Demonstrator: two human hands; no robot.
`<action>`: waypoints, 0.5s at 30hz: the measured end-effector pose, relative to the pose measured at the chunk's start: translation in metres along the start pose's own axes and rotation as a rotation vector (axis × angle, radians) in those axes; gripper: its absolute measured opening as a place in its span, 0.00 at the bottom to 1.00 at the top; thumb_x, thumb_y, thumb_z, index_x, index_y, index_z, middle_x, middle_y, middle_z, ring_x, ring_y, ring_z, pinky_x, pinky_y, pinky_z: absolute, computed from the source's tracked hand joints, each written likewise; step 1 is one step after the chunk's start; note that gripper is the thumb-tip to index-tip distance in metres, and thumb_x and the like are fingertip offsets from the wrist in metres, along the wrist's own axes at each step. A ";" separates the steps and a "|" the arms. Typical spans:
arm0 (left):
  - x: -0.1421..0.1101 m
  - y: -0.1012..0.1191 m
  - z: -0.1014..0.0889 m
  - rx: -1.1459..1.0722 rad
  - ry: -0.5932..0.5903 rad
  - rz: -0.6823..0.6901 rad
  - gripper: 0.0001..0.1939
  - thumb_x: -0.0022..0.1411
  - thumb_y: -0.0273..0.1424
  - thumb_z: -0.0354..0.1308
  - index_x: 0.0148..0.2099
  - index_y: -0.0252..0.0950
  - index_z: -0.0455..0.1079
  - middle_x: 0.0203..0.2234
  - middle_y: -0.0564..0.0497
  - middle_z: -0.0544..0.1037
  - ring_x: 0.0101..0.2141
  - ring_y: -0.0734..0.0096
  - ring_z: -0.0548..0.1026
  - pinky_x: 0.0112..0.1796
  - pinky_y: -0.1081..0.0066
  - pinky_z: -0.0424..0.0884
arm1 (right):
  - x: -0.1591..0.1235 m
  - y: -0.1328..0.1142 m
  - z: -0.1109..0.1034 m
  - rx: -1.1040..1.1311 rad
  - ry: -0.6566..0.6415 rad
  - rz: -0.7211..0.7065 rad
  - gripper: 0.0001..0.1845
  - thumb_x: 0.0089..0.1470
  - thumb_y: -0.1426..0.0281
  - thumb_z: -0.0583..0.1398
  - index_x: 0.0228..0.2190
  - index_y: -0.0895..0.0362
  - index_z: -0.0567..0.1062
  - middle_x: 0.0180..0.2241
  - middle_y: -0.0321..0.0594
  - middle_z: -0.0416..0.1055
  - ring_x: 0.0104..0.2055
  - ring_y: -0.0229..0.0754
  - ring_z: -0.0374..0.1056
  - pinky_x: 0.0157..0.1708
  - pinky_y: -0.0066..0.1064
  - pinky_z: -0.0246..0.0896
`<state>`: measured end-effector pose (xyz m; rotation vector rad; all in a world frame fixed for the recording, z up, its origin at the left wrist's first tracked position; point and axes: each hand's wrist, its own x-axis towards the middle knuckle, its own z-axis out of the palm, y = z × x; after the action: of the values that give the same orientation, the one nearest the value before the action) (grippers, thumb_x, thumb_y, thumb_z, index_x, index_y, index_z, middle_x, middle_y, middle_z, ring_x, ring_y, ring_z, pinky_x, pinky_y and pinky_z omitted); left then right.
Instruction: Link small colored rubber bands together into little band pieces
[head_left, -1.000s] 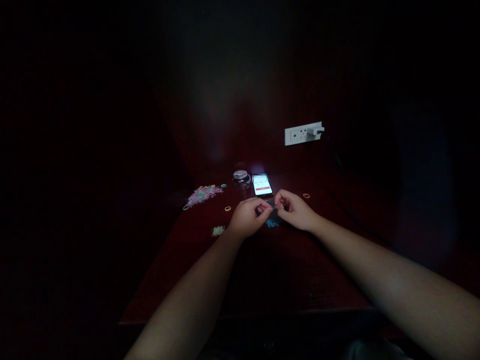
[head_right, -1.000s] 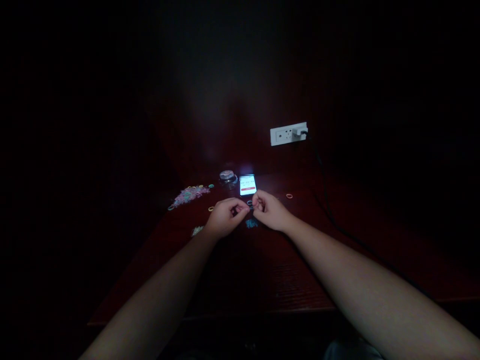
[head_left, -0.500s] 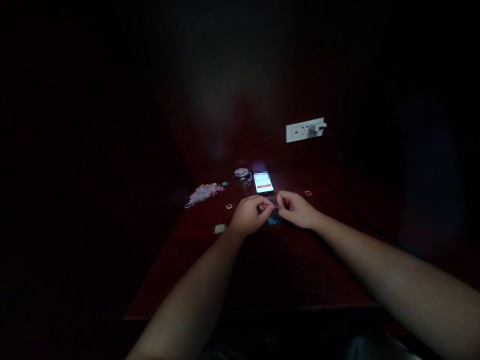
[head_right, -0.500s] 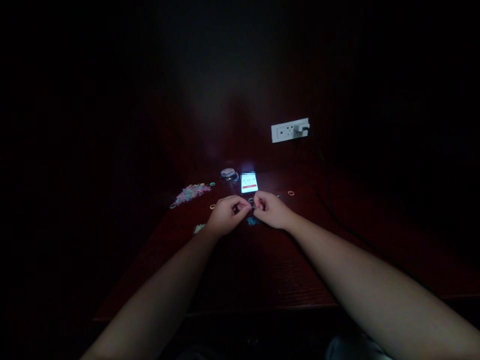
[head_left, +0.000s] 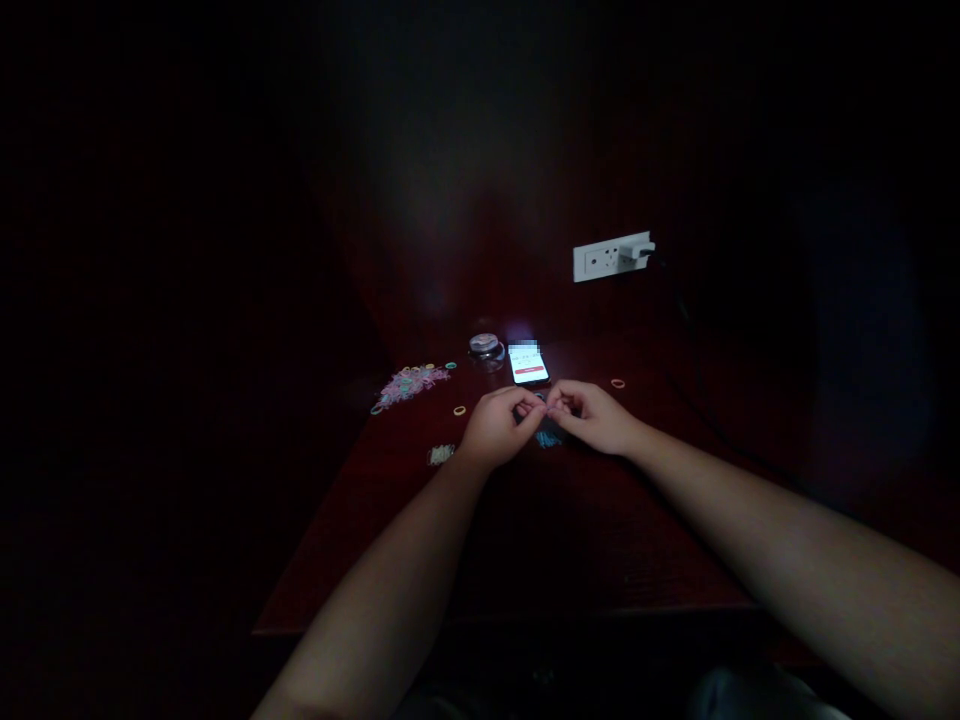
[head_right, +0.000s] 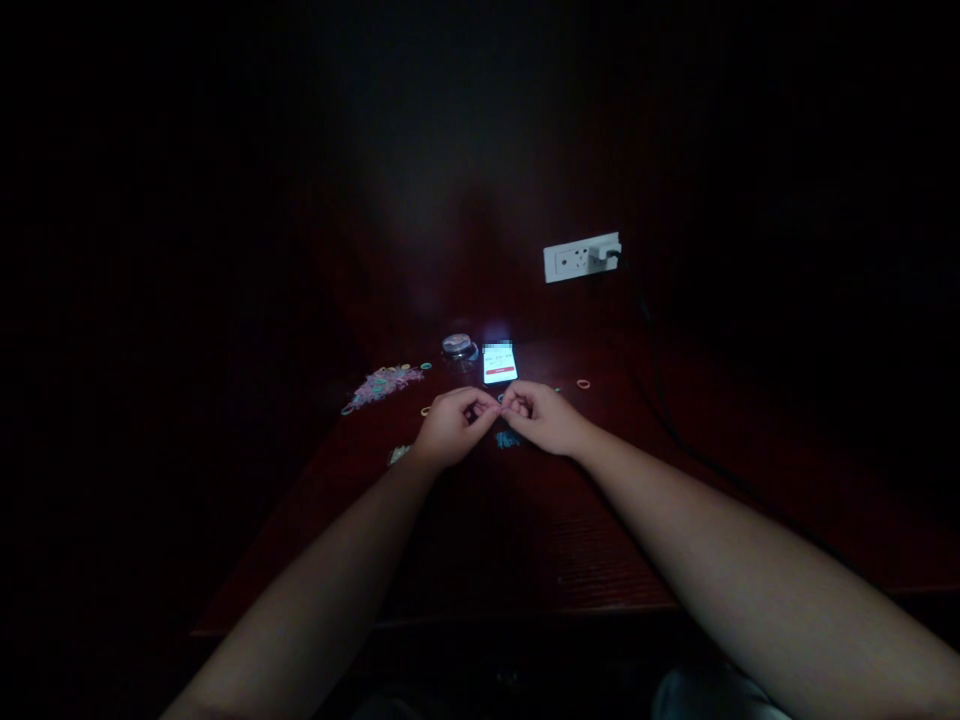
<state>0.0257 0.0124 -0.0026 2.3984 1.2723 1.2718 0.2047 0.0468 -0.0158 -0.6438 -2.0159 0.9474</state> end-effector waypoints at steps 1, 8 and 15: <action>0.000 -0.001 0.000 0.003 0.005 -0.004 0.04 0.58 0.28 0.58 0.33 0.34 0.74 0.27 0.52 0.77 0.28 0.75 0.72 0.31 0.76 0.68 | 0.000 0.000 0.000 -0.026 0.007 -0.002 0.08 0.51 0.67 0.58 0.26 0.58 0.67 0.21 0.31 0.58 0.23 0.33 0.53 0.24 0.27 0.49; 0.001 -0.004 0.000 0.011 0.020 -0.029 0.05 0.58 0.29 0.58 0.34 0.34 0.74 0.27 0.51 0.77 0.28 0.75 0.73 0.32 0.75 0.69 | 0.001 0.008 -0.005 -0.124 0.049 -0.024 0.11 0.55 0.65 0.55 0.26 0.59 0.69 0.22 0.33 0.60 0.25 0.35 0.55 0.26 0.28 0.51; -0.001 -0.006 0.002 0.033 0.034 -0.057 0.05 0.58 0.29 0.57 0.33 0.35 0.74 0.27 0.52 0.77 0.28 0.75 0.72 0.31 0.75 0.68 | 0.002 0.011 -0.008 -0.183 0.124 0.016 0.12 0.57 0.64 0.53 0.27 0.58 0.69 0.23 0.35 0.64 0.26 0.37 0.59 0.27 0.29 0.53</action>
<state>0.0230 0.0165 -0.0070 2.3541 1.3711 1.2909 0.2110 0.0576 -0.0202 -0.7995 -2.0029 0.7194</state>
